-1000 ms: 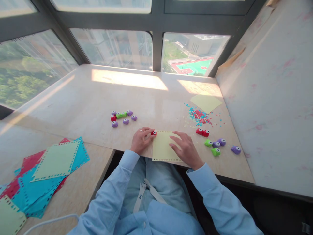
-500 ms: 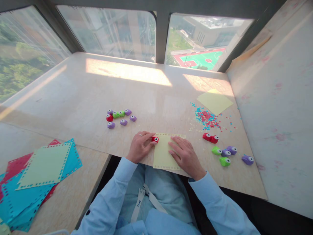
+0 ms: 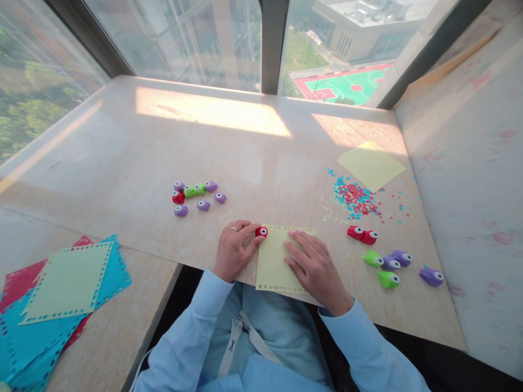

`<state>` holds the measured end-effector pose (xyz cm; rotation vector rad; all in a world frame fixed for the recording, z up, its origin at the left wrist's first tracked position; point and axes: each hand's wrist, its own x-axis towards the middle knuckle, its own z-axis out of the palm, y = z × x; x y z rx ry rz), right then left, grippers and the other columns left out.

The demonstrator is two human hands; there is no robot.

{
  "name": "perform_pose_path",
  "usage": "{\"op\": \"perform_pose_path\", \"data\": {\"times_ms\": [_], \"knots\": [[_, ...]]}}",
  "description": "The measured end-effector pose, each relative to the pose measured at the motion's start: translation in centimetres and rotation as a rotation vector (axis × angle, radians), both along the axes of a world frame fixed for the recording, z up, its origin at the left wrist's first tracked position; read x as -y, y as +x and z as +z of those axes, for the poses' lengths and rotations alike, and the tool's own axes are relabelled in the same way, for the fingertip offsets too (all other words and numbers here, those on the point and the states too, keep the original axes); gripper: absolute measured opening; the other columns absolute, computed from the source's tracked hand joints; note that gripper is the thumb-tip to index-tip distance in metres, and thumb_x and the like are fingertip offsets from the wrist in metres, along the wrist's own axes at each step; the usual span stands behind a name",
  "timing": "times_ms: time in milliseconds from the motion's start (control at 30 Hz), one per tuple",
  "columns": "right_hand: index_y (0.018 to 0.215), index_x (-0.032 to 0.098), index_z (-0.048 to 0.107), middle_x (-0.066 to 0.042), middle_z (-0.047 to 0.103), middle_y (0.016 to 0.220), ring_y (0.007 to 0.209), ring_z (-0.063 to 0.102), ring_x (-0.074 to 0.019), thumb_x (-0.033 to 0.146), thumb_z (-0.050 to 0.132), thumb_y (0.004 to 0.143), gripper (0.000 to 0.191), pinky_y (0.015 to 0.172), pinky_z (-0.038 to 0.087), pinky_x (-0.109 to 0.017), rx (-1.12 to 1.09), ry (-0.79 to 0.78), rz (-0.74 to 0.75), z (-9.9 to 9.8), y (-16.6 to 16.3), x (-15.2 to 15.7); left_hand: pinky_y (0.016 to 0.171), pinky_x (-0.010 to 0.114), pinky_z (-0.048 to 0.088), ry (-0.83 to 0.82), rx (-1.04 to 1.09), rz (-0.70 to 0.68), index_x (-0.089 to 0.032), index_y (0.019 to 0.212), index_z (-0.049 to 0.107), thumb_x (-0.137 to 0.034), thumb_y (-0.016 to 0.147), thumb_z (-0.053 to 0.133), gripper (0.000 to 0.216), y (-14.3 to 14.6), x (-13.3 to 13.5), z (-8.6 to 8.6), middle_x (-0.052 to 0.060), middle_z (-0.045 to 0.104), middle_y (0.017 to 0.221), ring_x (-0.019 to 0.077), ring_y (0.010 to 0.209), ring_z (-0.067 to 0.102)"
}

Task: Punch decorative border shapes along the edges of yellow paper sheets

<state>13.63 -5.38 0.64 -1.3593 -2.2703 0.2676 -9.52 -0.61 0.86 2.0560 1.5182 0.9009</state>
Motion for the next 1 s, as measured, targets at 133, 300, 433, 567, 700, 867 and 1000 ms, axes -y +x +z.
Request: {"op": "perform_pose_path", "data": {"times_ms": [133,300,433,567,700,867,1000], "knots": [[0.125,0.024,0.063,-0.012,0.059,0.138,0.132,0.05,-0.0276,0.028,0.051,0.096,0.032,0.107,0.041,-0.05,-0.014,-0.018,-0.005,0.0,0.0,0.0,0.083,0.038,0.052,-0.013,-0.011,-0.004,-0.023,0.108,0.072,-0.038,0.088,0.063,0.026,-0.1,0.0,0.0,0.008,0.068,0.1,0.0222,0.092,0.063],[0.126,0.024,0.063,-0.012,0.059,0.138,0.132,0.05,-0.0277,0.028,0.051,0.096,0.032,0.106,0.042,-0.05,-0.018,-0.021,-0.007,0.1,0.0,0.0,0.085,0.039,0.052,-0.018,0.01,-0.017,-0.024,0.107,0.072,-0.038,0.088,0.064,0.025,-0.2,0.1,0.3,0.008,0.069,0.101,0.0224,0.094,0.063],[0.125,0.024,0.063,-0.012,0.059,0.138,0.131,0.051,-0.0277,0.027,0.052,0.096,0.031,0.106,0.042,-0.049,-0.008,-0.009,-0.005,0.2,0.0,0.0,0.086,0.039,0.051,-0.029,0.008,-0.023,-0.024,0.108,0.071,-0.036,0.088,0.064,0.024,-0.2,0.1,0.4,0.007,0.069,0.103,0.0229,0.097,0.063],[0.124,0.022,0.063,-0.012,0.059,0.138,0.132,0.05,-0.0284,0.026,0.053,0.096,0.03,0.106,0.042,-0.05,-0.006,-0.008,0.003,0.1,0.0,0.0,0.086,0.039,0.051,-0.031,0.006,-0.017,-0.023,0.108,0.07,-0.035,0.088,0.065,0.024,-0.2,0.1,0.4,0.007,0.069,0.104,0.0229,0.096,0.063],[0.128,0.023,0.06,-0.014,0.054,0.143,0.135,0.047,-0.0294,0.026,0.054,0.095,0.034,0.106,0.044,-0.052,-0.079,0.033,-0.029,0.2,0.1,0.1,0.088,0.039,0.051,-0.048,0.025,-0.018,-0.023,0.109,0.069,-0.037,0.088,0.065,0.026,-0.2,0.1,0.5,0.008,0.07,0.106,0.0234,0.098,0.064],[0.129,0.024,0.057,-0.014,0.058,0.135,0.129,0.052,-0.0292,0.021,0.056,0.094,0.036,0.104,0.046,-0.052,-0.195,0.108,-0.108,0.7,0.4,0.2,0.077,0.033,0.052,-0.163,0.192,0.079,-0.02,0.111,0.067,-0.045,0.09,0.059,0.034,0.1,-0.2,1.0,0.007,0.071,0.099,0.0186,0.083,0.065],[0.126,0.023,0.06,-0.014,0.062,0.128,0.123,0.055,-0.0285,0.021,0.055,0.094,0.032,0.101,0.047,-0.051,-0.234,0.111,-0.115,0.9,0.4,0.2,0.074,0.033,0.05,-0.316,0.248,0.156,-0.018,0.102,0.069,-0.054,0.089,0.054,0.041,0.8,-1.0,1.7,0.006,0.071,0.092,0.0193,0.08,0.064]]}}
